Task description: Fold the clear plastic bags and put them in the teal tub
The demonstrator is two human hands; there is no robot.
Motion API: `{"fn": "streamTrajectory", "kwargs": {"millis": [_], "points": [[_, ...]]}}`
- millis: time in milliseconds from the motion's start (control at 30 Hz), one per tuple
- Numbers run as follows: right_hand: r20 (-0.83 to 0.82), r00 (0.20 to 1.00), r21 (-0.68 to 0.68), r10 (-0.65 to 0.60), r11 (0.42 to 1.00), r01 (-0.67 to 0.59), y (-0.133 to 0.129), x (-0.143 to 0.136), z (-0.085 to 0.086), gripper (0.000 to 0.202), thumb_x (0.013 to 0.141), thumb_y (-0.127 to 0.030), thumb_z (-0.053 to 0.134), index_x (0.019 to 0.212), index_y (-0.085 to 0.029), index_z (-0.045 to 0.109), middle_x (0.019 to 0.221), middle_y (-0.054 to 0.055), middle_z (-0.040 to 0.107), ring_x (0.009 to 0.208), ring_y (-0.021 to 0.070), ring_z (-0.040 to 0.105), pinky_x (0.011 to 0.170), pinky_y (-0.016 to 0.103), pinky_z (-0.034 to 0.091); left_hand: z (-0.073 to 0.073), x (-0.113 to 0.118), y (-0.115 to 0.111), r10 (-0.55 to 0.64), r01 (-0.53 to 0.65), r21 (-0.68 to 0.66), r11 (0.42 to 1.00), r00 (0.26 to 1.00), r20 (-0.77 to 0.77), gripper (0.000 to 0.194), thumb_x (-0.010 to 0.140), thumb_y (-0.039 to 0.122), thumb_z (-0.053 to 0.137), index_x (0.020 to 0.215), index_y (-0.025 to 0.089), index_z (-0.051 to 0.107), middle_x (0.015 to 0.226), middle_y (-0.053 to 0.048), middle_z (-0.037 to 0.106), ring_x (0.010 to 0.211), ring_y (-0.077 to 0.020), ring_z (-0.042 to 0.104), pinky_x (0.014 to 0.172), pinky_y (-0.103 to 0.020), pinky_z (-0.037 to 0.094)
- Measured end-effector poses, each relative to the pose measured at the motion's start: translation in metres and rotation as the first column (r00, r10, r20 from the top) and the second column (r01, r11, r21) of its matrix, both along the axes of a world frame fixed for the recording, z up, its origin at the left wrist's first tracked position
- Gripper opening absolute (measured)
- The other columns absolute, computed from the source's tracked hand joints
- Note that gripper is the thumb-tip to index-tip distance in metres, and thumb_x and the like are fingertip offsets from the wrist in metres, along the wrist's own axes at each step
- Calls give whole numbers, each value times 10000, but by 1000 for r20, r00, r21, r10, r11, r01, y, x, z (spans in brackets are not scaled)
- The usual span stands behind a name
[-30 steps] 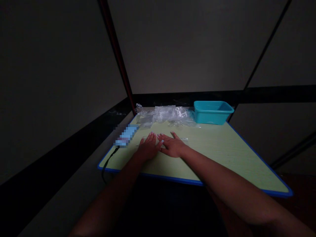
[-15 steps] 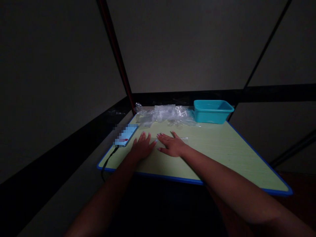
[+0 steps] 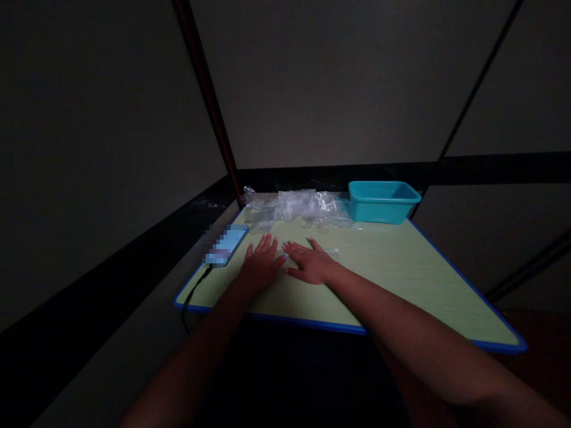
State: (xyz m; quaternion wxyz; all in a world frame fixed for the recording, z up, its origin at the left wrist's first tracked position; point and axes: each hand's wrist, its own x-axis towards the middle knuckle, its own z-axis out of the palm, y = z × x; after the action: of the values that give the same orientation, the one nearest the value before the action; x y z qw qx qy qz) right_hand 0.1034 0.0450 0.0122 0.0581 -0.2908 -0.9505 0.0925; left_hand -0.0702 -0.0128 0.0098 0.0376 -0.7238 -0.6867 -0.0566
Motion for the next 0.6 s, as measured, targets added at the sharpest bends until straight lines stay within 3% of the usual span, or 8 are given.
{"fn": "streamTrajectory", "kwargs": {"millis": [67,133,367,600], "points": [[0,1000,4,1,1000,-1,0,0,0,693,884,-572,308,1465,-207,210,1496,87,242,1385,243,199,1096,561,18,1,5,-1,-118,120,-44,992,992,33,553,945,402,227,1429,139,275,1514,-122,217,1406,-221,153,1113,-500,159],[-6,1000,10,3,1000,-3,0,0,-1,687,885,-567,307,1464,-211,210,1493,87,251,1382,242,211,1094,568,23,0,8,0,-152,157,-86,984,987,61,553,945,387,221,1442,146,241,1508,-115,236,1400,-209,183,1109,-496,173],[-12,1000,12,9,1000,-9,2,1,-2,710,883,-593,293,1465,-196,207,1494,89,248,1386,244,195,1098,559,19,-6,-3,1,-65,72,-128,989,996,59,568,943,450,207,1445,186,246,1516,-98,219,1403,-249,158,1093,-523,187],[-10,1000,-1,12,1000,-12,2,0,-2,724,880,-599,289,1465,-182,205,1500,84,222,1390,233,183,1100,553,-5,-3,-12,-8,38,-38,-142,989,999,-7,604,937,503,212,1446,178,242,1516,-152,190,1401,-289,134,1070,-519,217]]}}
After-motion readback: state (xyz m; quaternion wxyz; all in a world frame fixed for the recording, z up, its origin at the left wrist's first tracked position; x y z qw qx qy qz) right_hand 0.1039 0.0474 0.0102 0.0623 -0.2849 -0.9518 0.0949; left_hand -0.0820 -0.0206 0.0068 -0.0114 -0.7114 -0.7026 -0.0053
